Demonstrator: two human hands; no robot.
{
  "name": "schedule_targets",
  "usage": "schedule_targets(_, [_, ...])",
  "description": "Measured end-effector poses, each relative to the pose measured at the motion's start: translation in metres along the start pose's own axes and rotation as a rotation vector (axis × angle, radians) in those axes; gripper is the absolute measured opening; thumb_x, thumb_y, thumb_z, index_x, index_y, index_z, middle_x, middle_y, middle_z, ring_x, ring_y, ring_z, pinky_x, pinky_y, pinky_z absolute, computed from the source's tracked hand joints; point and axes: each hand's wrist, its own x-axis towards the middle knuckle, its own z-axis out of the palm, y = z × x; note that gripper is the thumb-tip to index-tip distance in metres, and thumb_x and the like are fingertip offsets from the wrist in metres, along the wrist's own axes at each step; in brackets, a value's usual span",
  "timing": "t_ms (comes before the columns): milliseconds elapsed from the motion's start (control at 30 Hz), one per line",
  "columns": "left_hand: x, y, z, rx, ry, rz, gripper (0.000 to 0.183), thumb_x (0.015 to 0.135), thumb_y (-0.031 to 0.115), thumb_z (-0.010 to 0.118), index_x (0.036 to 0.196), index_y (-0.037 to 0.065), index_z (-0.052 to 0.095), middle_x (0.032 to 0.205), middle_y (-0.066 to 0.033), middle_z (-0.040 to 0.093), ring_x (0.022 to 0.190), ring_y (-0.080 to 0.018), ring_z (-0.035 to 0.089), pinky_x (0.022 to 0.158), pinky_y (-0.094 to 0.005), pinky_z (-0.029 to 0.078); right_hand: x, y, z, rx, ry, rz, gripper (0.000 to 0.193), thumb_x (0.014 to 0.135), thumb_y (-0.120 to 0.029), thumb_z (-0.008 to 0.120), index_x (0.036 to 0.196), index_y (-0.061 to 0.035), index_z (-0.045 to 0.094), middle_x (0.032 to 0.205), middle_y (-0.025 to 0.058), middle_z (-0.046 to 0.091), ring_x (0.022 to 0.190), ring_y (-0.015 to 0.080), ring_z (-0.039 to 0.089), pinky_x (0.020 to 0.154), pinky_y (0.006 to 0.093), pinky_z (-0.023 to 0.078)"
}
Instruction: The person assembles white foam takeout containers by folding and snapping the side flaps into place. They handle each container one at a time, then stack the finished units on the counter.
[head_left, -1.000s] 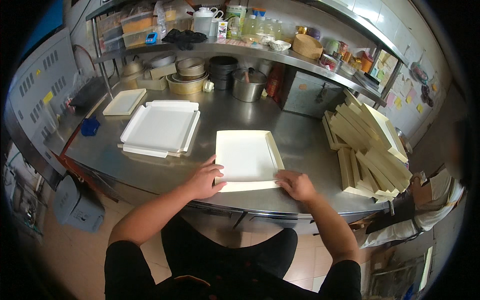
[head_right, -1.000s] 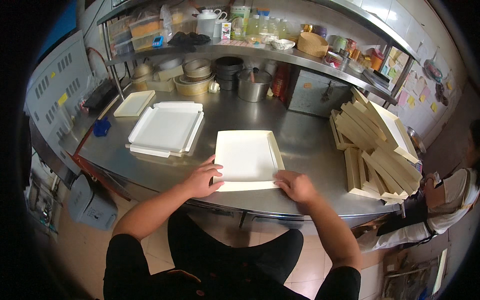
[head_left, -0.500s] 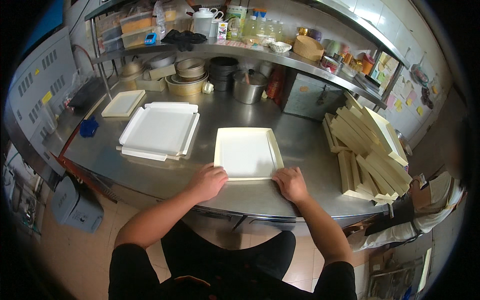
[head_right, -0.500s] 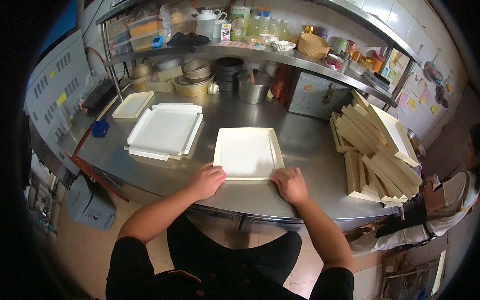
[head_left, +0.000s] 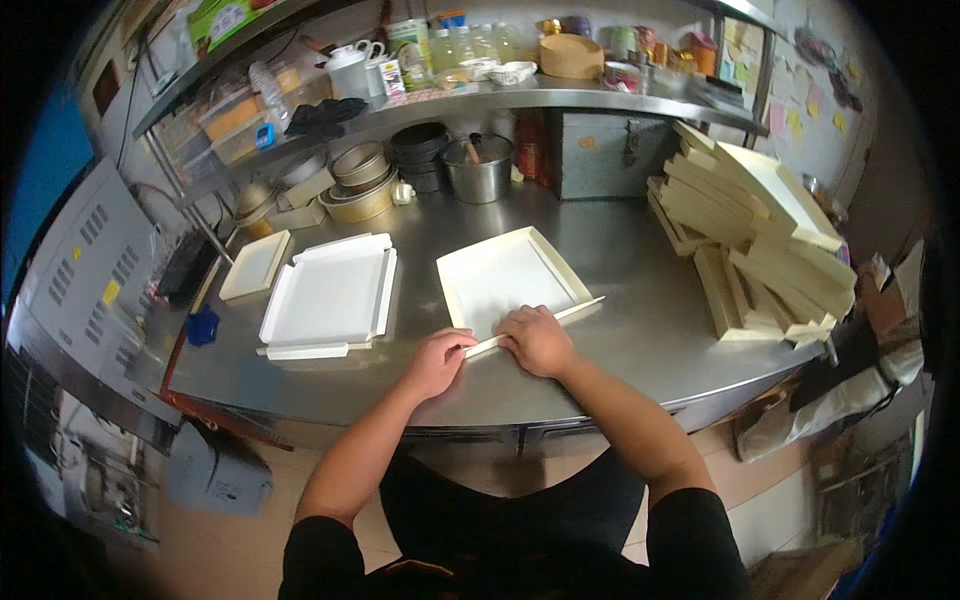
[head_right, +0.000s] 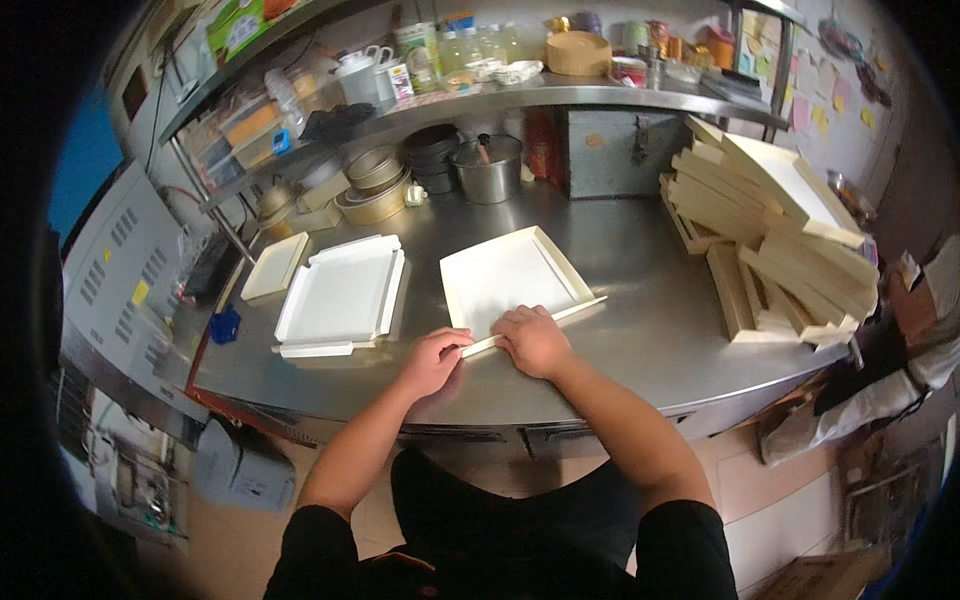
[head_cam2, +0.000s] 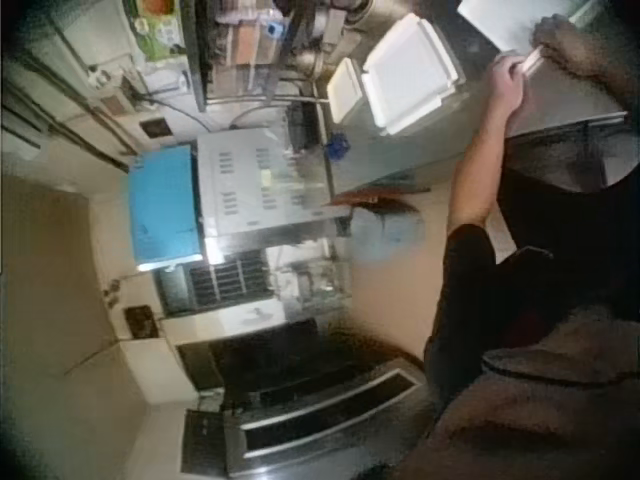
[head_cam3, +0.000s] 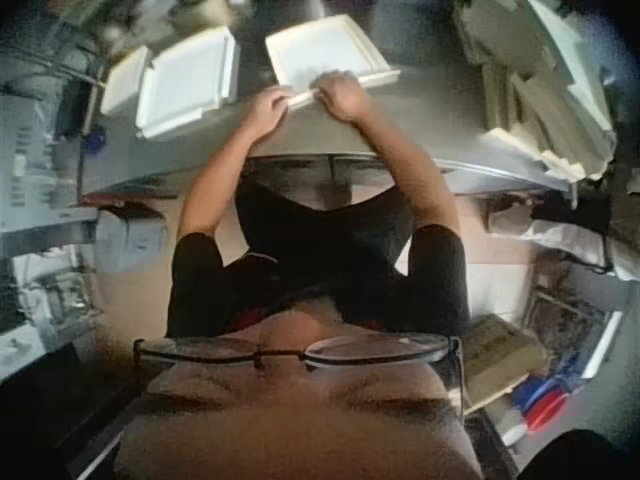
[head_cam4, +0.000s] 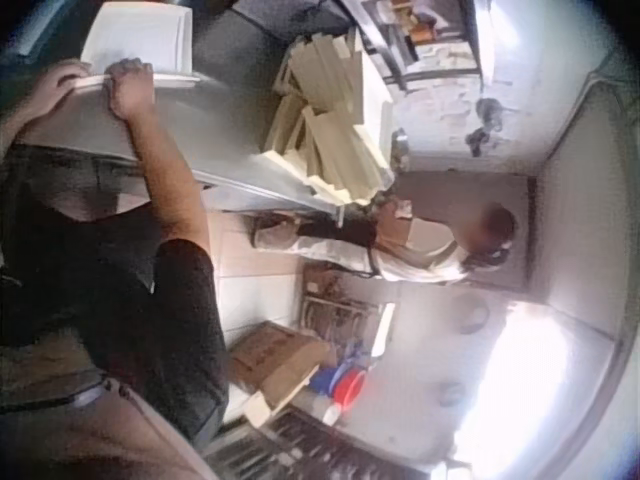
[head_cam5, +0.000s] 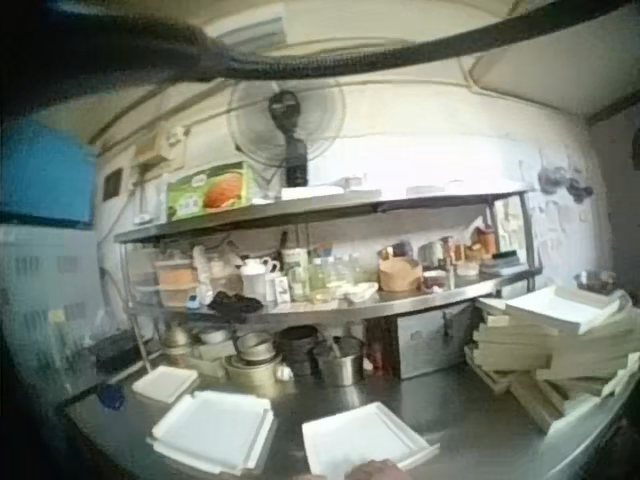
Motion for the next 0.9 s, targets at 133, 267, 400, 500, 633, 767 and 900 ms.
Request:
schedule_targets(133, [0.012,0.01,0.002,-0.107,0.08,-0.211,0.018,0.097,0.007,0.078,0.115,0.005,0.078,0.136,-0.0116,0.074,0.106,-0.0288,0.077,0.093,-0.0354,0.06,-0.005,-0.008,0.011,-0.1,0.038,-0.012,0.017,0.102,-0.027,0.07,0.113,-0.0157,0.075,0.112,0.004,0.072,0.114,0.0272,0.066,0.099,0.0458,0.047])
schedule_targets(267, [0.02,0.024,0.002,0.118,0.06,-0.171,0.025,0.092,0.012,0.086,0.115,0.008,0.08,0.131,-0.0094,0.074,0.102,-0.0271,0.077,0.088,-0.0366,0.061,-0.007,-0.017,0.001,-0.078,0.015,0.031,0.018,0.101,-0.028,0.07,0.114,-0.0163,0.076,0.113,0.0037,0.072,0.114,0.0267,0.065,0.1,0.0451,0.046])
schedule_targets(400, [0.017,0.03,0.004,0.085,-0.067,-0.035,0.026,0.091,0.01,0.088,0.115,0.006,0.08,0.122,-0.0072,0.073,0.103,-0.017,0.074,0.086,-0.0327,0.061,-0.011,-0.009,0.008,-0.049,0.069,0.031,0.018,0.098,-0.031,0.074,0.109,-0.0173,0.077,0.109,0.0031,0.072,0.112,0.0264,0.066,0.1,0.044,0.045])
schedule_targets(500, [0.033,0.028,-0.005,-0.107,-0.148,-0.177,0.03,0.087,0.01,0.09,0.115,0.006,0.079,0.121,-0.0067,0.072,0.103,-0.0182,0.073,0.091,-0.0338,0.062,-0.01,-0.006,-0.002,0.077,0.029,-0.007,0.019,0.094,-0.033,0.079,0.104,-0.0174,0.077,0.105,0.0018,0.072,0.111,0.0257,0.066,0.1,0.0434,0.045])
schedule_targets(633, [0.048,0.058,-0.023,0.122,-0.473,-0.076,0.035,0.082,0.007,0.092,0.115,0.006,0.078,0.12,-0.0089,0.071,0.104,-0.0236,0.075,0.098,-0.0384,0.063,-0.012,0.0,-0.003,0.191,-0.019,-0.04,0.021,0.087,-0.032,0.086,0.097,-0.0161,0.076,0.1,0.0022,0.073,0.109,0.026,0.068,0.1,0.0429,0.044])
schedule_targets(767, [0.056,0.062,-0.036,0.208,-0.622,-0.012,0.035,0.083,0.016,0.093,0.114,0.009,0.079,0.115,-0.0091,0.073,0.1,-0.0257,0.076,0.093,-0.0379,0.062,-0.01,-0.002,-0.005,0.297,-0.03,-0.081,0.024,0.082,-0.028,0.09,0.092,-0.015,0.073,0.098,0.0045,0.072,0.107,0.0275,0.068,0.099,0.0436,0.045])
schedule_targets(900, [0.087,0.066,-0.03,0.433,-0.778,-0.049,0.036,0.084,0.028,0.094,0.108,0.008,0.077,0.113,-0.0111,0.076,0.099,-0.0281,0.077,0.088,-0.0399,0.06,-0.007,0.005,0.004,0.362,-0.086,-0.073,0.029,0.079,-0.025,0.094,0.092,-0.0125,0.071,0.105,0.0051,0.073,0.11,0.0305,0.067,0.097,0.0454,0.049])
